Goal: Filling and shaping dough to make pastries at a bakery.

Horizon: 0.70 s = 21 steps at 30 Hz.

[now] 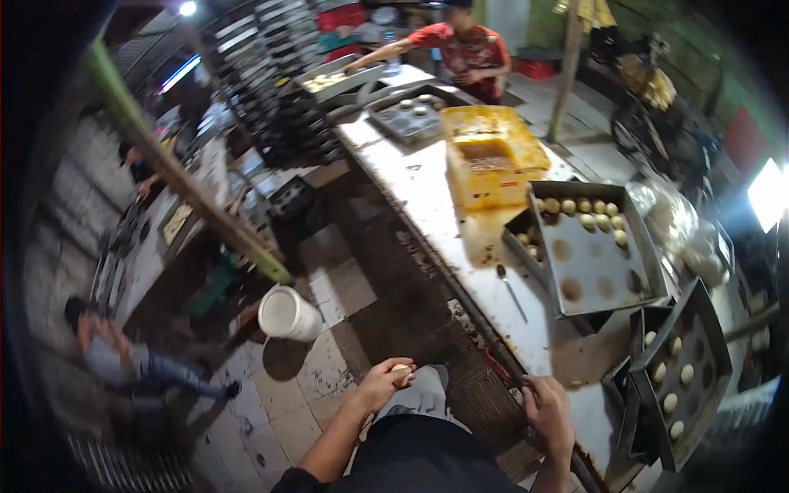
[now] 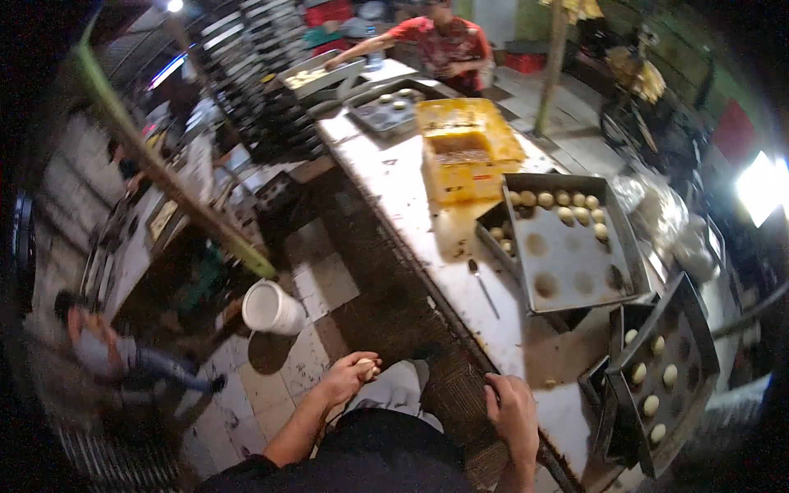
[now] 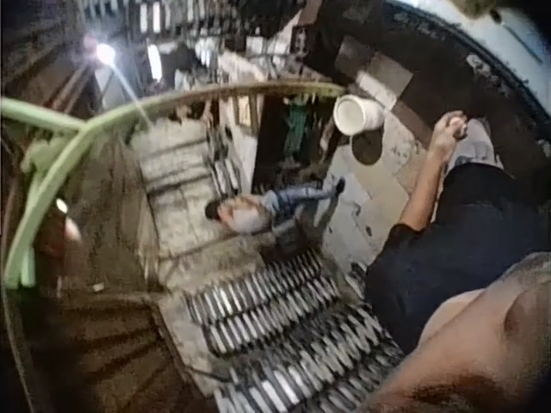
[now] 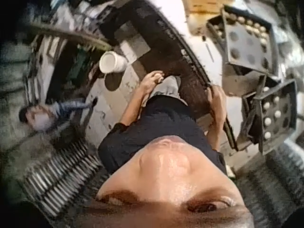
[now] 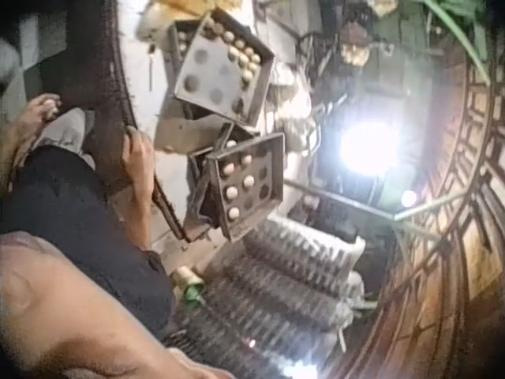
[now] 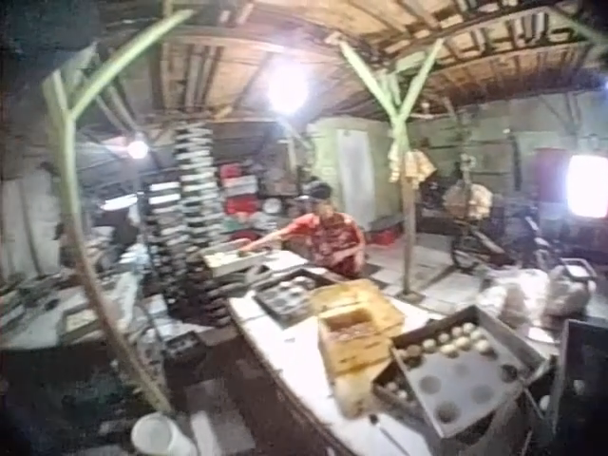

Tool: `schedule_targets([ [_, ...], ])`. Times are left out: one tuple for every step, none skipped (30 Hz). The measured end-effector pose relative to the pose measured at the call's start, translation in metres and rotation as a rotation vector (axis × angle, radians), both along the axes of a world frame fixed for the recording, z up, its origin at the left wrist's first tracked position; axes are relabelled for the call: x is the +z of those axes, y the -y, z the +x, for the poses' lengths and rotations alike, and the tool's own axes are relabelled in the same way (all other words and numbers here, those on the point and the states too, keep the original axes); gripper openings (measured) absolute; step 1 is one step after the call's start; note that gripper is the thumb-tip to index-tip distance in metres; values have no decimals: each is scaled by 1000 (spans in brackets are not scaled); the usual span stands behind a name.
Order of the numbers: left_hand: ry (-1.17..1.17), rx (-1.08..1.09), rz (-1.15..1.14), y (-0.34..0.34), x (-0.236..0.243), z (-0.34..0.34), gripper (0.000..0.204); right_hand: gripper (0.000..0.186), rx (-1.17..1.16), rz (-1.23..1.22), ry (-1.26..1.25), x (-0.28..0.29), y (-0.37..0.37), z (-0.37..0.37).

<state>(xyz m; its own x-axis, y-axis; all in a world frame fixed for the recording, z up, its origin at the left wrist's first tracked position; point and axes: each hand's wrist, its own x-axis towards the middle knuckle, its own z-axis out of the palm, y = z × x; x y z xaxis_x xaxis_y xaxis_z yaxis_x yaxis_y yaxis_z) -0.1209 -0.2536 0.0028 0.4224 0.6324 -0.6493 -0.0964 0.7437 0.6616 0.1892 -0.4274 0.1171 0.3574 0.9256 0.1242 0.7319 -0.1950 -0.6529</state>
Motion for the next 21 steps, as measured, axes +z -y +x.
schedule_targets([
  [-38,106,9,26,4,-19,34,20,129,-9,24,0,-4,-3],
  [-29,164,24,51,-10,-42,36,20,215,-2,26,-13,-4,-6],
  [-49,249,-4,74,-9,-52,38,20,261,6,35,-11,-7,-11],
  [-66,265,-39,90,-9,-62,36,21,307,7,41,-7,-12,-20],
  [-81,276,-76,102,-8,-70,35,22,348,6,48,-1,-17,-31],
  [-72,313,-70,109,-7,-80,35,19,367,12,18,11,-23,-47],
  [-23,351,-12,113,-6,-89,33,19,398,15,25,17,-28,-61],
  [23,382,42,118,-4,-97,31,21,437,41,28,21,-29,-74],
  [30,403,40,117,-1,-104,31,23,473,67,30,25,-30,-87],
  [132,480,108,113,5,-112,28,24,532,78,72,29,-30,-99],
  [236,546,180,103,13,-119,26,24,541,79,79,29,-30,-111],
  [243,553,182,98,22,-124,26,24,609,118,43,30,-29,-125],
  [202,574,214,96,36,-127,28,25,678,158,3,31,-28,-140],
  [163,598,247,95,44,-130,31,25,699,115,-51,36,-25,-157],
  [167,609,253,95,44,-138,31,25,736,97,-87,39,-22,-174],
  [183,552,298,93,42,-147,34,24,790,102,-112,35,-21,-189],
  [195,497,342,92,40,-158,38,24,849,104,-141,27,-21,-204],
  [228,469,341,90,39,-170,42,24,873,109,-139,20,-23,-219],
  [230,448,360,88,39,-181,46,24,888,31,-232,9,-28,-232],
  [265,462,373,89,50,-192,46,24,897,-53,-326,-3,-32,-246],
  [300,476,385,92,60,-206,47,25,848,-76,-399,-21,-39,-263],
])
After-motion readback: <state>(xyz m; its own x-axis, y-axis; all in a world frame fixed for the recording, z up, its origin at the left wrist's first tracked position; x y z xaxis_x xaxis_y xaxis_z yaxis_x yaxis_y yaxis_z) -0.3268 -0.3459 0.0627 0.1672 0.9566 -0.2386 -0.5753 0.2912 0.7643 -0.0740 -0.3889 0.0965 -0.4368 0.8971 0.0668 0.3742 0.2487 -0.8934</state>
